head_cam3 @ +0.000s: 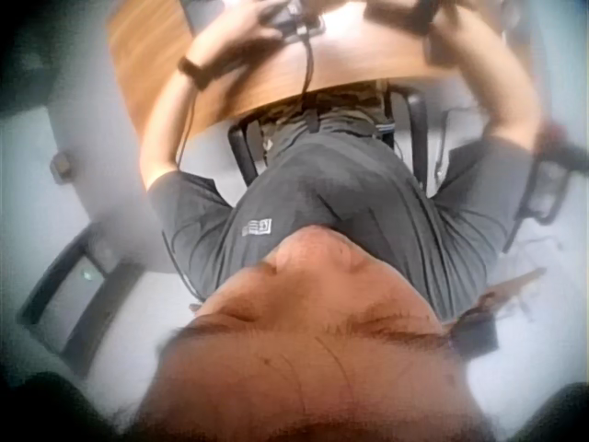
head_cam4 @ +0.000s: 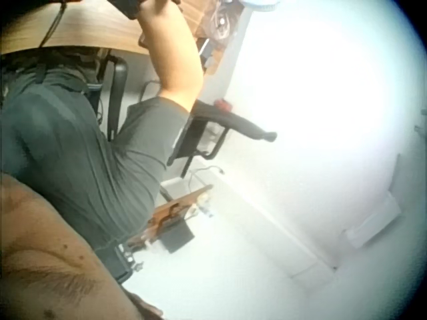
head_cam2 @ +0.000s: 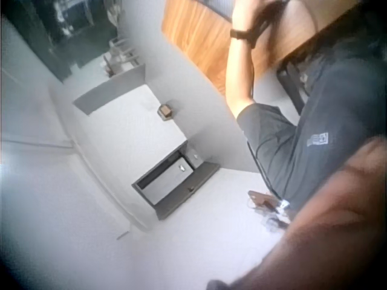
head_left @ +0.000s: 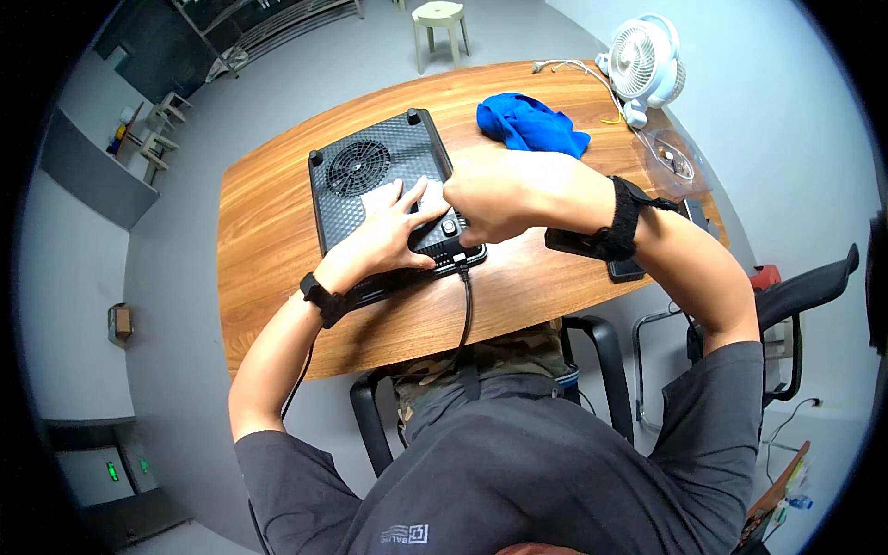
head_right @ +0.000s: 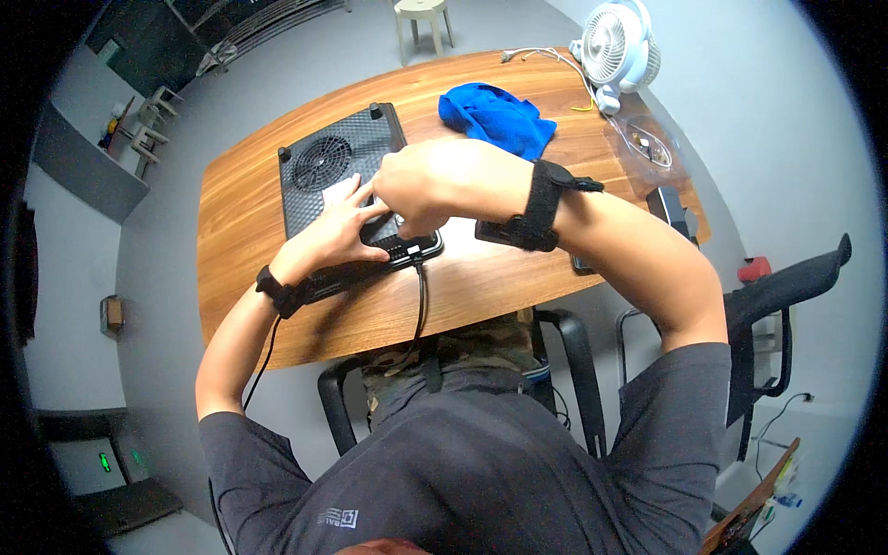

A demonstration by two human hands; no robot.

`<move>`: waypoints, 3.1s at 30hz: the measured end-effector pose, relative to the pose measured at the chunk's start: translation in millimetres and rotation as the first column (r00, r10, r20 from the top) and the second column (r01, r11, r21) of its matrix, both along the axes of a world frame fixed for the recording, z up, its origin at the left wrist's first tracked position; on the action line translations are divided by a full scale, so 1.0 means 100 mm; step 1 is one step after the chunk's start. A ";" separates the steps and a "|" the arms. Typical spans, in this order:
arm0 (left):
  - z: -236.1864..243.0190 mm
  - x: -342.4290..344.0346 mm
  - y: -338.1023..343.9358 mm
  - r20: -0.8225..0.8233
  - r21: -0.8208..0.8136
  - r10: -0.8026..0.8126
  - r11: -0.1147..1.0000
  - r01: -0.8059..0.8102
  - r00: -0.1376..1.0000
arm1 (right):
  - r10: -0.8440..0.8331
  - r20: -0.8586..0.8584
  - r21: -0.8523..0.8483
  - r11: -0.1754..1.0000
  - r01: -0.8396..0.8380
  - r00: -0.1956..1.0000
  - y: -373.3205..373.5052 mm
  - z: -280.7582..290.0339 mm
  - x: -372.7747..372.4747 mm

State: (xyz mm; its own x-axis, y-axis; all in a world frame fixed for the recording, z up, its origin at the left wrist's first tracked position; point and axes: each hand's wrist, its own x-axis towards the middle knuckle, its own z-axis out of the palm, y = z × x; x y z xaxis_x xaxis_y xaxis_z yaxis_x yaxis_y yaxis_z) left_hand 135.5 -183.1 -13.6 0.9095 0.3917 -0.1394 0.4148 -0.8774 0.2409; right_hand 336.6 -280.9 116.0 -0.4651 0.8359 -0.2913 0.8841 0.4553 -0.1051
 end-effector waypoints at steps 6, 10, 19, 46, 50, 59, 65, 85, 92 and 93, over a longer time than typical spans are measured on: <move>0.10 0.00 0.01 -0.031 -0.069 0.021 0.997 -0.024 0.999 | -0.067 0.040 -0.068 0.995 0.070 0.997 -0.01 0.34 -0.05; 0.19 -0.30 0.25 0.324 -0.288 0.086 0.958 0.012 0.942 | 0.029 -0.176 0.044 0.999 -0.022 0.984 0.10 0.51 -0.02; -0.07 -1.85 0.03 0.292 -0.355 0.609 0.785 -0.508 0.737 | 0.163 -0.291 0.059 0.986 -0.153 0.943 0.49 0.26 -0.58; -0.48 -1.93 -0.62 -0.214 -0.961 0.915 -0.135 -0.240 0.342 | 0.323 -0.294 0.036 0.944 -0.327 0.900 0.62 -0.18 -1.25; -0.55 -1.94 -0.54 -0.118 -0.912 0.909 0.061 -0.407 0.399 | 0.361 -0.266 0.070 0.932 -0.356 0.894 0.63 -0.21 -1.32; -0.43 -1.91 -0.44 0.310 -0.601 0.791 0.593 -0.536 0.527 | 0.371 -0.116 0.057 0.929 -0.366 0.921 0.60 -0.06 -1.56; -0.07 -1.92 -0.38 0.418 -0.612 0.703 0.686 -0.394 0.575 | 0.393 -0.074 0.075 0.919 -0.388 0.916 0.61 0.02 -1.73; 0.18 -1.86 -0.43 0.445 -0.413 0.604 0.793 -0.447 0.661 | 0.534 -0.106 0.244 0.832 -0.499 0.839 0.72 -0.10 -1.95; 0.17 -1.85 -0.40 0.443 -0.392 0.590 0.805 -0.447 0.675 | 0.514 -0.095 0.218 0.846 -0.486 0.852 0.74 -0.09 -1.94; 0.15 -1.85 -0.39 0.460 -0.390 0.582 0.811 -0.436 0.670 | 0.519 -0.097 0.230 0.842 -0.488 0.850 0.74 -0.09 -1.93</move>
State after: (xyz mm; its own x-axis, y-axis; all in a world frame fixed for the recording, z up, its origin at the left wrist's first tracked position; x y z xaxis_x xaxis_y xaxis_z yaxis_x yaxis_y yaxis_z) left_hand -49.9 -221.9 1.2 0.5226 0.8384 0.1547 0.5160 -0.4555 0.7254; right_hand 143.4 -206.6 107.4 -0.8614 0.5059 -0.0443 0.5079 0.8575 -0.0826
